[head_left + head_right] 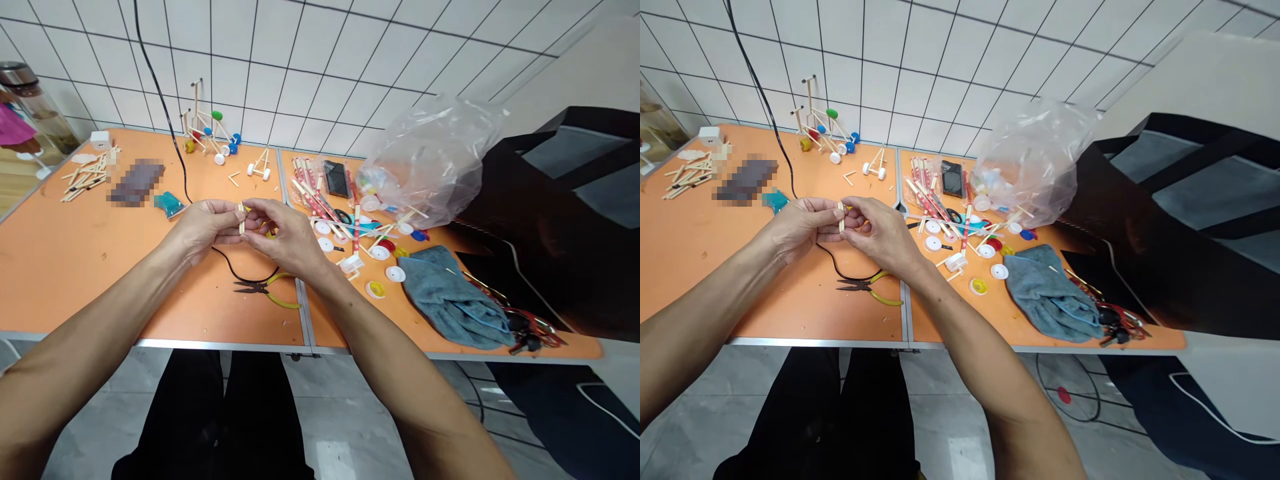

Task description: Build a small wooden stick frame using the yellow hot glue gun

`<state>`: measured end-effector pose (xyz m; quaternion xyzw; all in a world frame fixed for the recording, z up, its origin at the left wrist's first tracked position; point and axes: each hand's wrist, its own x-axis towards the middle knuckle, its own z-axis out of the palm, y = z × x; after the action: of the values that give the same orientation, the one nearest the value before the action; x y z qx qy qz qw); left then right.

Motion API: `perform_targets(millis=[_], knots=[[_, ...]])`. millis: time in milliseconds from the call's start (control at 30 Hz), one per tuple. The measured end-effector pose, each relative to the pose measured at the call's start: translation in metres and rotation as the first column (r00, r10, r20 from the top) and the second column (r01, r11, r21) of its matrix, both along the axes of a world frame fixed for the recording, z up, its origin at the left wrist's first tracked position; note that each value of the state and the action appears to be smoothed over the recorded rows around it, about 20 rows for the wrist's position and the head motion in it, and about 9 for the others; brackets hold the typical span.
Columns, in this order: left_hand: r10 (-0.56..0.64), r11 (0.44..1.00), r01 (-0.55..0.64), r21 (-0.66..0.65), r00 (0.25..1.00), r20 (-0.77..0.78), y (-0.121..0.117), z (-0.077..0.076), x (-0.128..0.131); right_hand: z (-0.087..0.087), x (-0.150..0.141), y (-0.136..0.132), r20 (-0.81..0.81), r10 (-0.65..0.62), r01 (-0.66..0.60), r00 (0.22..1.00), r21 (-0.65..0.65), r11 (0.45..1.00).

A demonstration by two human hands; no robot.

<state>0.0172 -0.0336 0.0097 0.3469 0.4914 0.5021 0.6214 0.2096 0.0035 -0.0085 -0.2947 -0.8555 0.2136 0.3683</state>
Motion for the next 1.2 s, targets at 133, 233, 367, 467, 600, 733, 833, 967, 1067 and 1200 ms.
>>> perform_targets(millis=[133,233,367,467,600,733,833,967,1067,1200], knots=[[0.026,1.000,-0.026,0.002,1.000,-0.007,0.000,0.000,0.001,0.000,0.000,0.000,0.006,0.003,-0.003,1.000,0.006,1.000],[0.054,0.999,-0.054,0.008,0.999,-0.003,-0.001,0.002,0.003,-0.002,-0.001,0.000,0.015,0.005,-0.006,1.000,0.012,1.000],[0.076,0.997,-0.076,0.015,0.997,0.000,-0.003,0.005,0.006,-0.006,-0.002,0.000,-0.002,-0.007,0.007,1.000,0.035,0.999],[0.085,0.996,-0.085,0.029,0.996,0.003,-0.005,0.005,0.008,-0.008,-0.003,0.001,-0.014,-0.010,0.010,1.000,0.062,0.998],[0.098,0.994,-0.099,0.051,0.995,0.017,-0.005,0.002,0.010,-0.007,-0.003,0.000,0.012,-0.026,0.025,1.000,0.086,0.996],[0.109,0.991,-0.109,0.071,0.994,0.010,-0.005,-0.001,0.011,-0.007,-0.002,0.000,0.014,-0.032,0.030,0.999,0.106,0.994],[0.099,0.991,-0.100,0.094,0.995,0.007,-0.006,-0.001,0.012,-0.008,-0.002,0.000,-0.001,-0.032,0.032,0.999,0.114,0.993],[0.091,0.988,-0.090,0.124,0.996,-0.001,-0.008,0.000,0.014,-0.010,-0.002,0.001,-0.042,-0.025,0.028,0.999,0.094,0.995],[0.093,0.986,-0.092,0.137,0.996,-0.001,-0.009,0.001,0.015,-0.010,-0.001,0.001,-0.055,-0.025,0.028,0.998,0.067,0.997],[0.092,0.986,-0.092,0.136,0.996,0.008,-0.009,0.001,0.017,-0.008,-0.001,0.000,-0.052,-0.032,0.034,0.998,0.051,0.998]])
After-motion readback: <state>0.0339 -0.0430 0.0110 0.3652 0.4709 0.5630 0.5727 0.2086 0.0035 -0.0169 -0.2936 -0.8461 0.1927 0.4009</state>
